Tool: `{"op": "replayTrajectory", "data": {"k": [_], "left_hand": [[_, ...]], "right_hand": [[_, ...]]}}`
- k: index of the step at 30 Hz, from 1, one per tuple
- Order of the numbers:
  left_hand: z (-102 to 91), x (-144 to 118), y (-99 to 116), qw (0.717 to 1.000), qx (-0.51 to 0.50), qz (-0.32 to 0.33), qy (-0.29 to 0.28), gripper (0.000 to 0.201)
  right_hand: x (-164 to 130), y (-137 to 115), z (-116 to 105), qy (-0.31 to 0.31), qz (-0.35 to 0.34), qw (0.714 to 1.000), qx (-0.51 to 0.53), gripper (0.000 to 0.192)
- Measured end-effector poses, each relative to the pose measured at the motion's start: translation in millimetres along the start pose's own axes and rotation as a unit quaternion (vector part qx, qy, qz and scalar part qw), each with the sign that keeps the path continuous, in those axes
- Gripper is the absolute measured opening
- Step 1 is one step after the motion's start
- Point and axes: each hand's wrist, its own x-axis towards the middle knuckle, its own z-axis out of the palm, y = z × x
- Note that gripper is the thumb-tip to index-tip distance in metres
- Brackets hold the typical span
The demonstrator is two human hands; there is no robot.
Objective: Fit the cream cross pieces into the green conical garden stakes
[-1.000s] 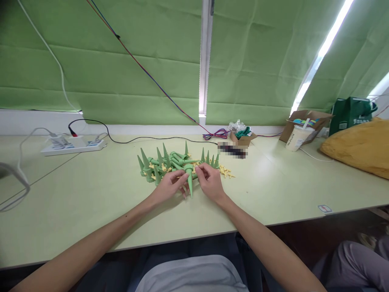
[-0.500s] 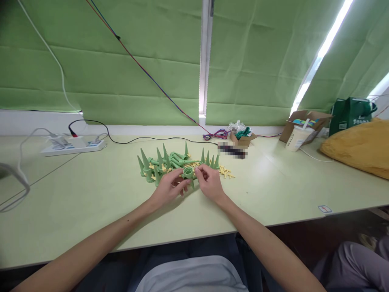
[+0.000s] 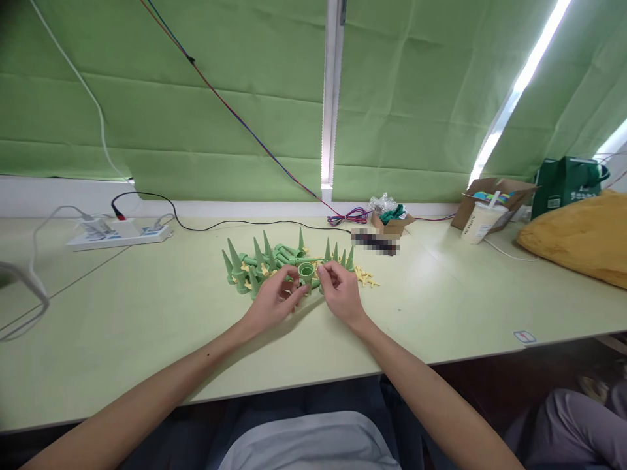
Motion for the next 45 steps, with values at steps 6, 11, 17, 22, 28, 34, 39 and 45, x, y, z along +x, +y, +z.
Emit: {"op": "replayTrajectory", "data": {"k": [6, 11, 17, 22, 28, 34, 39, 45], "left_hand": [[-1.8, 0.1, 1.1, 0.993, -0.092, -0.055, -0.057, 0.044], [-2.3, 2.7, 1.2, 0.955, -0.224, -0.149, -0.125, 0.065], [-2.4, 5.2, -0.1, 0.949, -0.236, -0.165, -0.131, 0.064], [-3.0, 3.5, -1.6, 0.956, -0.213, -0.148, -0.135, 0.057], [-4.3, -0.1, -2.6, 0.968, -0.171, -0.122, -0.138, 0.042], [-5.3, -0.5, -4.6, 0.98, -0.117, -0.086, -0.132, 0.036], [-5.7, 0.5, -4.9, 0.988, -0.066, -0.067, -0.119, 0.029], [-3.2, 0.8, -6.0, 0.996, -0.035, -0.02, -0.076, 0.024]], "right_hand": [[0.4, -1.4, -0.6, 0.033, 0.0, 0.999, 0.007, 0.03], [-0.8, -3.2, -0.4, -0.001, -0.027, 0.999, -0.019, 0.029], [-2.7, -3.8, 0.4, -0.038, -0.043, 0.997, -0.049, 0.027], [-2.3, -1.9, -0.2, -0.04, -0.042, 0.997, -0.045, 0.025], [-2.6, -0.2, -0.1, -0.04, -0.039, 0.997, -0.059, 0.025], [-1.8, 0.6, -0.5, -0.043, -0.042, 0.995, -0.074, 0.025], [-0.3, 1.8, -0.8, -0.043, -0.044, 0.994, -0.086, 0.024], [-0.9, 2.4, -0.6, -0.047, -0.04, 0.994, -0.089, 0.025]]}}
